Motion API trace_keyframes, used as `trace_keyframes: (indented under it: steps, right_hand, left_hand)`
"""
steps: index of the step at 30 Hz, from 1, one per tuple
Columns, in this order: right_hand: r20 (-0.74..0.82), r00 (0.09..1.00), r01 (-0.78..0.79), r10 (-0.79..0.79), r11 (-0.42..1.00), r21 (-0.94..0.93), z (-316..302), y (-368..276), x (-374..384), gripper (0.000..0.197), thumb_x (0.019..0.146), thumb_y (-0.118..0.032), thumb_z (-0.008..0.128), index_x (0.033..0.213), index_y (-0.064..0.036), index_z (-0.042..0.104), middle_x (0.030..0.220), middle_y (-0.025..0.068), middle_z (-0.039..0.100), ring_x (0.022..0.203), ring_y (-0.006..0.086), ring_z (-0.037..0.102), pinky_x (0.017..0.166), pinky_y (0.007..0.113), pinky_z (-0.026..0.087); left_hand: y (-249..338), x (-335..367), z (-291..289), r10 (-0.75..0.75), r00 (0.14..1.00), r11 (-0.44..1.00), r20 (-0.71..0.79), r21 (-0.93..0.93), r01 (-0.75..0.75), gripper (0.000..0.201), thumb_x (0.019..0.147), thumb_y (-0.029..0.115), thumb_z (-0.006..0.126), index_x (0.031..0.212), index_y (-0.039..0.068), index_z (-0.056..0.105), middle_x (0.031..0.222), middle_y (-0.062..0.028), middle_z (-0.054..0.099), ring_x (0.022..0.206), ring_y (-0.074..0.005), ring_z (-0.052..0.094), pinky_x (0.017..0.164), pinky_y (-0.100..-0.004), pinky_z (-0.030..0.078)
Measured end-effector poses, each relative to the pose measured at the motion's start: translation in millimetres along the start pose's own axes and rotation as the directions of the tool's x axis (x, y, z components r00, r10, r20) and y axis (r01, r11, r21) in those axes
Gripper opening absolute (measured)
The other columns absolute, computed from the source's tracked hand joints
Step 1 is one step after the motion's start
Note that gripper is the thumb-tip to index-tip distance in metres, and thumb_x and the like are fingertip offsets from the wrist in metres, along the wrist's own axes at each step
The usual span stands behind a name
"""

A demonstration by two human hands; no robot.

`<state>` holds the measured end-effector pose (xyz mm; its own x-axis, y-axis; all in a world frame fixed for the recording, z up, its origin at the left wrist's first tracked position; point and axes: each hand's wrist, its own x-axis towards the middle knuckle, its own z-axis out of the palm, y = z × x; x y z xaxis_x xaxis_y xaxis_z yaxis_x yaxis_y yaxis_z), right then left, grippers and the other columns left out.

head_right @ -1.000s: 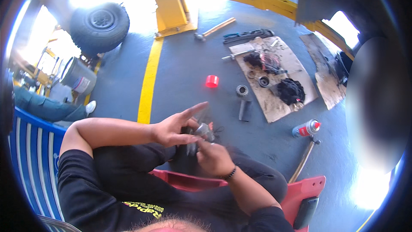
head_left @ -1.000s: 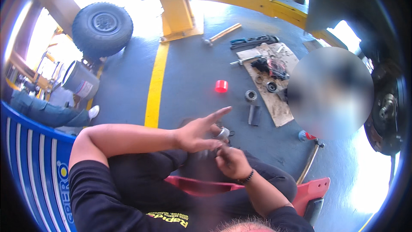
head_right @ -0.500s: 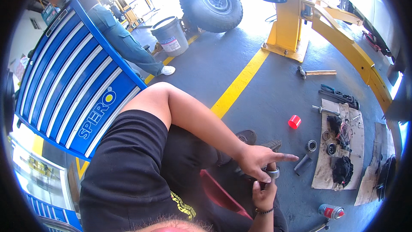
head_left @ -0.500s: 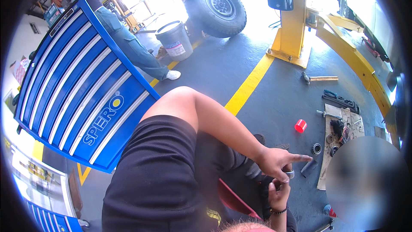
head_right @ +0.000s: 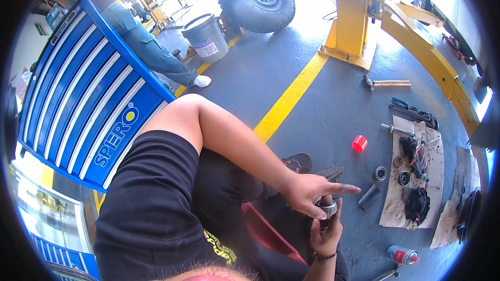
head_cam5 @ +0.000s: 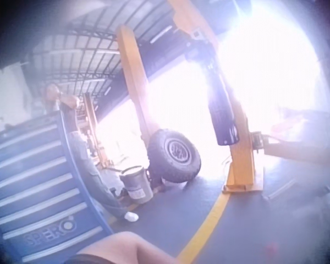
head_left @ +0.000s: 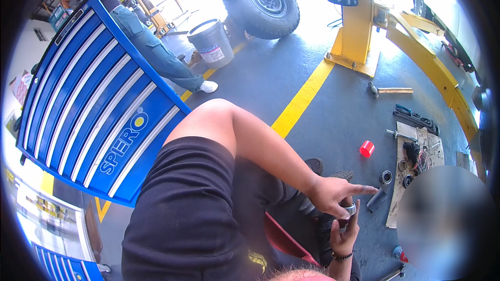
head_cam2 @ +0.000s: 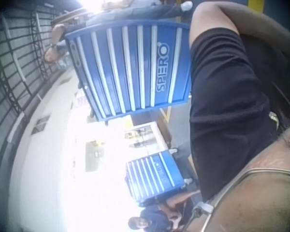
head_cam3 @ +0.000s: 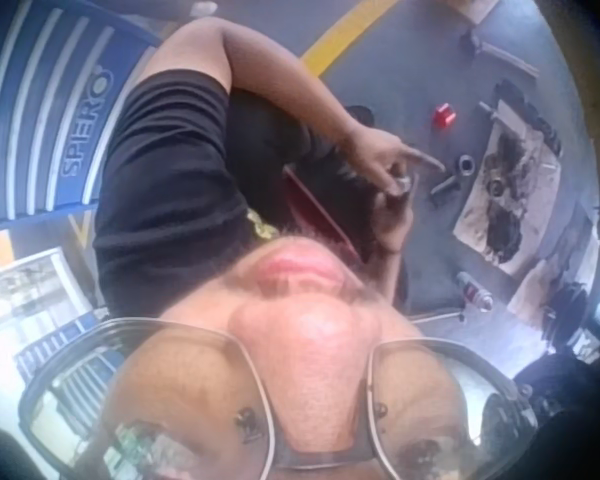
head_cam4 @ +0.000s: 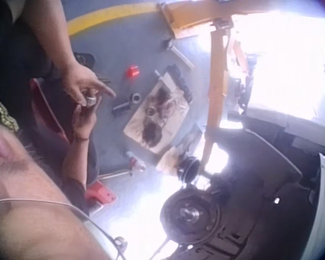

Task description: The person scoops grease from a bucket using a red cup and applies it by hand to a metal bearing. They rotate the bearing to spread the grease evenly across the surface.

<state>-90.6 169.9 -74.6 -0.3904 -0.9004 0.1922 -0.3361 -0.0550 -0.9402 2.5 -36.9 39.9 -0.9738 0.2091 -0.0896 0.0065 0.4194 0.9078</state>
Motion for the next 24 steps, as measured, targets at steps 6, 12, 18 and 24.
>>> trace_keyframes:
  steps: [6, 12, 18, 24]
  right_hand:
    - [0.093, 0.979, 0.198, -0.180, 0.952, -0.236, 6, -12, -1, 0.035, 0.082, -0.005, 0.062, 0.117, -0.0028, 0.066, 0.092, 0.0213, 0.070, 0.079, 0.0422, 0.069, 0.066, 0.043, 0.055]
    - [-0.018, 0.995, 0.094, -0.103, 0.956, -0.278, 7, -3, 10, 0.029, 0.084, -0.003, 0.061, 0.112, -0.0010, 0.067, 0.092, 0.0229, 0.070, 0.083, 0.0425, 0.070, 0.070, 0.042, 0.056]
    - [-0.171, 0.985, 0.007, 0.003, 0.998, 0.058, 21, -15, 2, 0.033, 0.091, -0.001, 0.055, 0.123, 0.0014, 0.063, 0.114, 0.0192, 0.069, 0.094, 0.0285, 0.072, 0.079, 0.036, 0.055]
    - [0.112, 0.993, -0.032, 0.040, 0.997, -0.066, 19, 11, -1, 0.033, 0.092, 0.000, 0.052, 0.123, 0.0013, 0.061, 0.109, 0.0128, 0.070, 0.087, 0.0182, 0.069, 0.078, 0.033, 0.053]
  left_hand:
    - [-7, 10, 8, -0.023, 0.999, 1.000, 0.031, 0.011, 0.023, 0.096, 0.091, 0.023, 0.066, 0.163, 0.011, 0.002, 0.102, -0.0201, 0.074, 0.095, -0.0396, 0.069, 0.086, -0.0447, 0.051]
    - [8, 3, -3, -0.059, 0.994, 0.998, 0.088, -0.031, 0.061, 0.095, 0.095, 0.034, 0.068, 0.163, 0.013, 0.005, 0.100, -0.0198, 0.074, 0.091, -0.0402, 0.068, 0.085, -0.0433, 0.050]
    - [-5, 11, -2, -0.042, 0.999, 0.994, -0.002, 0.102, 0.042, 0.095, 0.096, 0.035, 0.066, 0.162, 0.011, 0.002, 0.088, -0.0149, 0.072, 0.079, -0.0342, 0.069, 0.077, -0.0412, 0.050]
    - [-5, 6, 1, -0.072, 0.994, 0.994, 0.080, -0.071, 0.078, 0.098, 0.097, 0.042, 0.065, 0.163, 0.012, -0.001, 0.092, -0.0143, 0.071, 0.077, -0.0307, 0.067, 0.078, -0.0401, 0.051]
